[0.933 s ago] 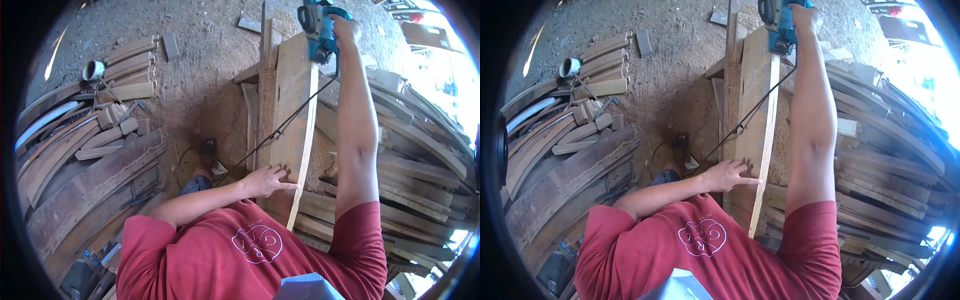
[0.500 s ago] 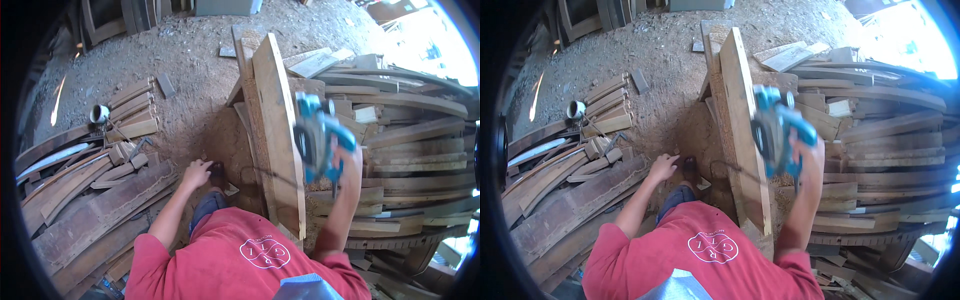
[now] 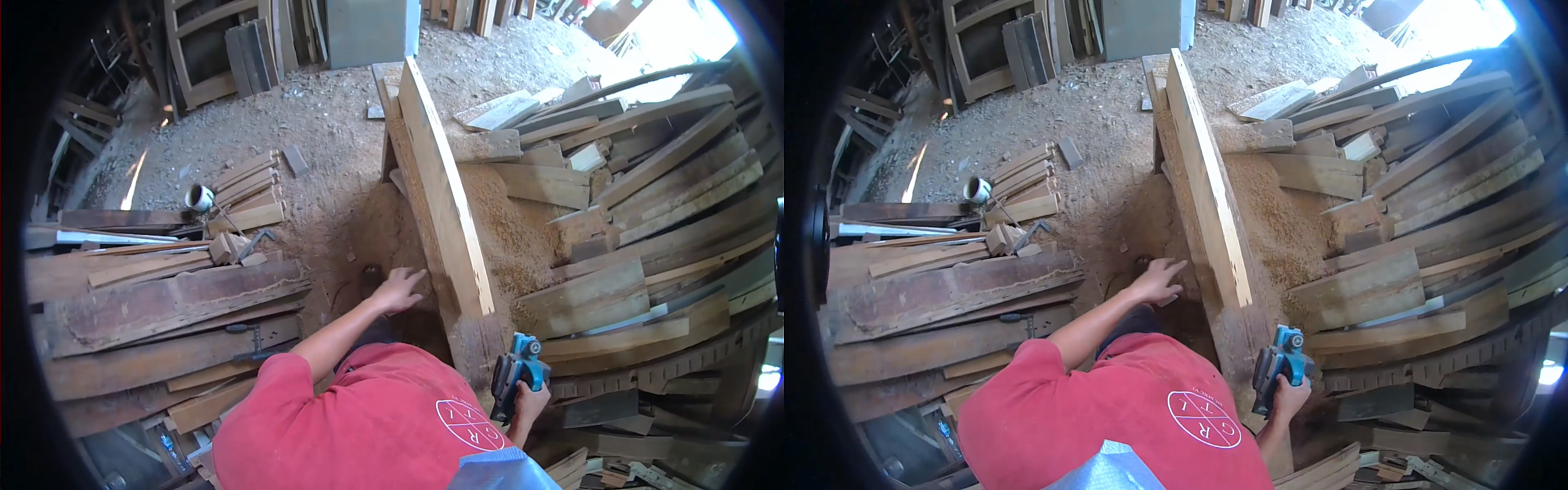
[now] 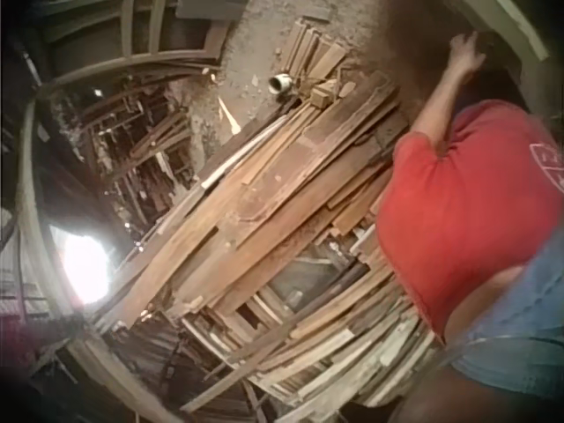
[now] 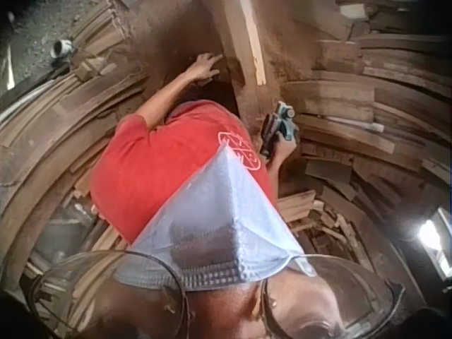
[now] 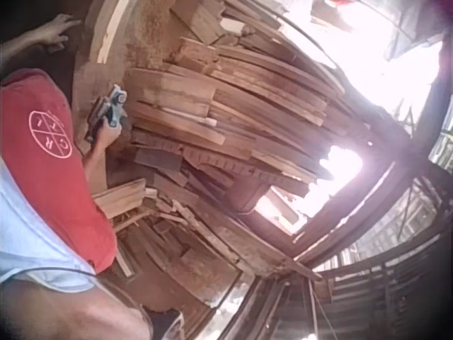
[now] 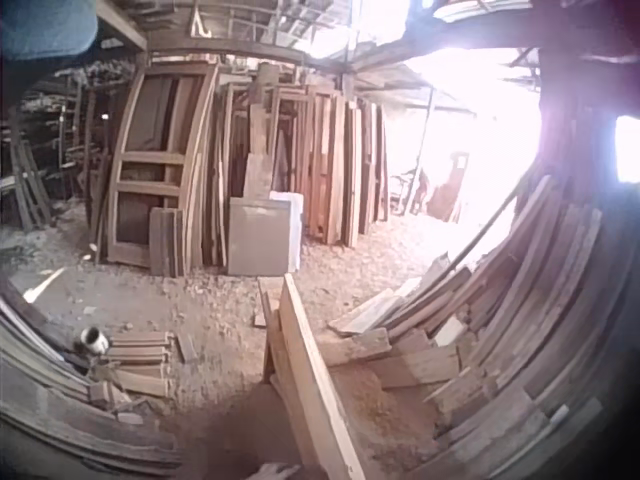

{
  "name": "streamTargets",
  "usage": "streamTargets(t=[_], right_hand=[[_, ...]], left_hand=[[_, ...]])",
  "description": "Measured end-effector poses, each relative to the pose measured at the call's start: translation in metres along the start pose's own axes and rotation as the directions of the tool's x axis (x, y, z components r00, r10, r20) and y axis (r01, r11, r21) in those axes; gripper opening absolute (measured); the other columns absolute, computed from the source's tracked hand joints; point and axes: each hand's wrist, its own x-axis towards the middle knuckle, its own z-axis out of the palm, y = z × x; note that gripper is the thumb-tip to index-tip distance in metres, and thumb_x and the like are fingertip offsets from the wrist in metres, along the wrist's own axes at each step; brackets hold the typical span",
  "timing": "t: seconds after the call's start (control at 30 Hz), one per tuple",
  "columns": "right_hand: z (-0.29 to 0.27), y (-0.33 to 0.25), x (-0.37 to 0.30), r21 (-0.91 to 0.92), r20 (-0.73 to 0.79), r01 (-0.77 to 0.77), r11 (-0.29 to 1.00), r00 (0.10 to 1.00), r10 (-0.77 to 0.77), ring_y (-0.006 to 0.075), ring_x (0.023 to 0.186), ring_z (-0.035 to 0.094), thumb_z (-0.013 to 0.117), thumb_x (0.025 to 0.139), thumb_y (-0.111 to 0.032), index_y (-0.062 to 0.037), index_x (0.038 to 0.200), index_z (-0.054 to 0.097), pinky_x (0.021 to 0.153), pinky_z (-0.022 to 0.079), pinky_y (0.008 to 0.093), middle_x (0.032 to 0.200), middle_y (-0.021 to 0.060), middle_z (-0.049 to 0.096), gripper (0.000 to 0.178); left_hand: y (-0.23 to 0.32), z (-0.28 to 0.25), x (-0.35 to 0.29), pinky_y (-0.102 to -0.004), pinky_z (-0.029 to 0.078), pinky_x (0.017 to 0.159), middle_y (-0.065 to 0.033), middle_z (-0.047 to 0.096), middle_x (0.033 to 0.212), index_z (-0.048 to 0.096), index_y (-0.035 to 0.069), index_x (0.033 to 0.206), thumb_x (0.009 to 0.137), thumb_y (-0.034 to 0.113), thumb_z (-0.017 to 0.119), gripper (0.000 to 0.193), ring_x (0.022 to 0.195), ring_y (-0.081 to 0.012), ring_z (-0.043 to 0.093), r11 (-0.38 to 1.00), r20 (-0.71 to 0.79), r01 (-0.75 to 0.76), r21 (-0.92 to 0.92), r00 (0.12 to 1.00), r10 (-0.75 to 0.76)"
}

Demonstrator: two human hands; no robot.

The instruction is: The person uses an electric hand planer to shave the edges and surfaces of several curved wooden planks. They move the planer along the wood, flip the planks over to work on different sides, wipe away sawdust by hand, and eventually place the finished pieces aside before picking up a bucket of tools.

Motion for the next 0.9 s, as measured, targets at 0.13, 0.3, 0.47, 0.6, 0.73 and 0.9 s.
streamTargets(t=[0.13,0.3,0.47,0.6,0.73,0.9], right_hand=[[0.005,0.063,-0.006,-0.051,0.083,0.033,0.998,0.996,-0.029,0.0237,0.074,0.065,0.082,0.072,-0.009,0.0018,0.094,0.073,0.074,0.053,0.0393,0.084,0.0104,0.071,0.027],[0.022,0.058,-0.012,0.152,0.288,0.014,0.988,0.956,-0.058,0.0132,0.048,0.056,0.078,0.075,0.000,-0.0051,0.088,0.067,0.046,0.044,0.0315,0.063,0.0014,0.060,0.017],[0.048,0.102,0.019,0.005,0.191,0.444,0.896,0.879,-0.437,0.0142,0.054,0.059,0.077,0.074,-0.003,-0.0039,0.095,0.072,0.051,0.047,0.0332,0.066,0.0046,0.063,0.022],[0.048,0.100,0.028,-0.046,0.342,0.232,0.972,0.917,-0.203,0.0213,0.063,0.065,0.082,0.074,-0.015,-0.0010,0.107,0.073,0.063,0.054,0.0379,0.073,0.0069,0.069,0.037],[0.015,0.040,0.014,-0.222,0.490,0.082,0.972,0.871,0.038,0.0297,0.083,0.072,0.086,0.075,-0.021,-0.0010,0.117,0.071,0.080,0.057,0.0422,0.090,0.0141,0.074,0.049],[0.021,-0.028,0.026,-0.315,0.507,0.375,0.872,0.843,-0.179,0.0383,0.104,0.071,0.088,0.079,-0.022,-0.0010,0.128,0.069,0.096,0.055,0.0457,0.113,0.0207,0.073,0.056]], left_hand=[[0.067,0.020,-0.009,-0.0533,0.034,0.123,-0.0297,0.036,0.161,0.039,0.011,0.161,0.092,0.040,0.072,0.082,0.149,-0.0497,0.032,0.996,0.024,-0.091,-0.021,0.996,0.091],[0.055,0.037,-0.015,-0.0549,0.034,0.122,-0.0308,0.040,0.159,0.048,0.008,0.155,0.089,0.045,0.073,0.080,0.147,-0.0509,0.035,0.992,0.059,-0.091,0.086,0.995,0.086],[-0.032,0.032,-0.035,-0.0520,0.034,0.121,-0.0264,0.051,0.154,0.060,0.014,0.148,0.089,0.051,0.068,0.069,0.147,-0.0458,0.040,0.963,0.015,0.099,0.250,0.994,-0.106],[-0.129,0.022,-0.108,-0.0511,0.043,0.115,-0.0200,0.062,0.145,0.065,0.014,0.143,0.090,0.053,0.064,0.065,0.137,-0.0388,0.056,0.886,-0.052,0.362,0.290,0.930,-0.363],[-0.178,0.053,-0.202,-0.0501,0.048,0.110,-0.0194,0.067,0.138,0.067,0.013,0.140,0.090,0.049,0.064,0.061,0.131,-0.0393,0.061,0.711,0.104,0.645,0.280,0.716,-0.691],[-0.273,0.072,-0.306,-0.0557,0.039,0.118,-0.0175,0.057,0.153,0.068,0.013,0.138,0.093,0.048,0.063,0.058,0.142,-0.0410,0.052,0.556,0.368,0.683,0.474,0.420,-0.829]])
